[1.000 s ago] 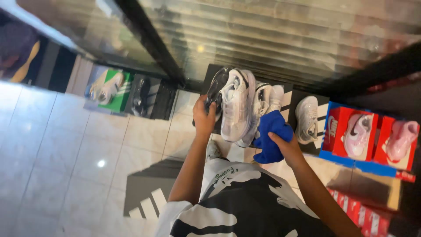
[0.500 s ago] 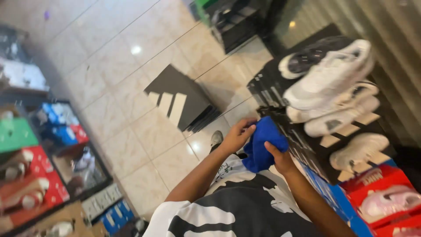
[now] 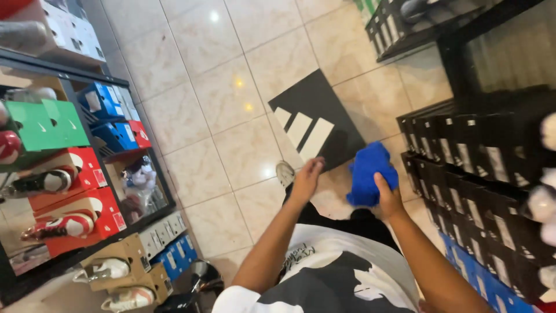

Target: Cleaning shoe boxes and shoes using a cloth in a storage area

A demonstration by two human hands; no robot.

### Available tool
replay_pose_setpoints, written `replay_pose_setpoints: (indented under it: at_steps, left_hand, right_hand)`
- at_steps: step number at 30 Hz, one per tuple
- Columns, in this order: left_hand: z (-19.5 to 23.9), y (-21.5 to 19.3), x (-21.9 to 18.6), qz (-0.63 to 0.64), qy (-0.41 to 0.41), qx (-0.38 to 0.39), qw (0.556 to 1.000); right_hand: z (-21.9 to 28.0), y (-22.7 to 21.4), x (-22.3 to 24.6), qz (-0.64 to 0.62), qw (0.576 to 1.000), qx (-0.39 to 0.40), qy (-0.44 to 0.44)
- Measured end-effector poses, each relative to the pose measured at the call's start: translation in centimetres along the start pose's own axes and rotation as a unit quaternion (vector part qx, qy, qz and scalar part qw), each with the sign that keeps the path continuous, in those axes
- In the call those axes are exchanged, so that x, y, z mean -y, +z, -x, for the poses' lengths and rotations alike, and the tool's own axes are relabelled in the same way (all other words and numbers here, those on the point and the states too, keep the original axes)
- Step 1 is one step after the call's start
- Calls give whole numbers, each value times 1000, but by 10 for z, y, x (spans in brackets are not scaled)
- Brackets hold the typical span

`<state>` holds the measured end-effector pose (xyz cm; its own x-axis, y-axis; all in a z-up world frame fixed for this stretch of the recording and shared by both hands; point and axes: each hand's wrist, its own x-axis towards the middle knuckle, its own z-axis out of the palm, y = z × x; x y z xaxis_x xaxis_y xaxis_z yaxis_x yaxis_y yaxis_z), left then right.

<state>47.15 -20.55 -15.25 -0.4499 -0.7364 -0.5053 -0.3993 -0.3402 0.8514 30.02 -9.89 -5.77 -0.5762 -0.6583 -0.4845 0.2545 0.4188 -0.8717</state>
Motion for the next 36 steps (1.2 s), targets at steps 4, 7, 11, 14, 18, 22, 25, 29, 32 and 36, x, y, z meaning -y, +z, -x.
replay_pose_setpoints:
  at_steps: [4,7,11,14,18,22,25,29,32,36]
  left_hand:
    - [-82,-73,28,-35,-41,-91,994]
    - [-162,-90,46,-123,-12,-254,959]
    - [-237,-57,93,-40,-76,-317,945]
    - [-257,-56,94,2,-162,-342,926]
    - [-249,-56,76,-26,-181,-339,923]
    - [-244,-55,71,-24,-190,-339,921]
    - [-246,-55,65,-37,-195,-324,925]
    - [-247,-44,100,-37,-219,-308,925]
    - [-250,-47,93,-39,-212,-308,927]
    - [-248,-52,70,-23,-214,-313,925]
  right_hand:
    - [-99,46,-91,199,974,55,-96]
    - [-165,100,-132,414,898,49,-140]
    - [-191,134,-178,583,784,-15,-214]
    - [-207,153,-195,637,723,71,-257]
    - [-248,104,-192,661,633,228,-333]
    - [-330,143,-127,638,654,116,-389]
    - [-383,214,-103,602,663,109,-431]
    - [-393,295,-91,692,626,322,-164]
    - [-393,290,-67,673,618,382,-138]
    - [-422,212,-85,659,633,159,-373]
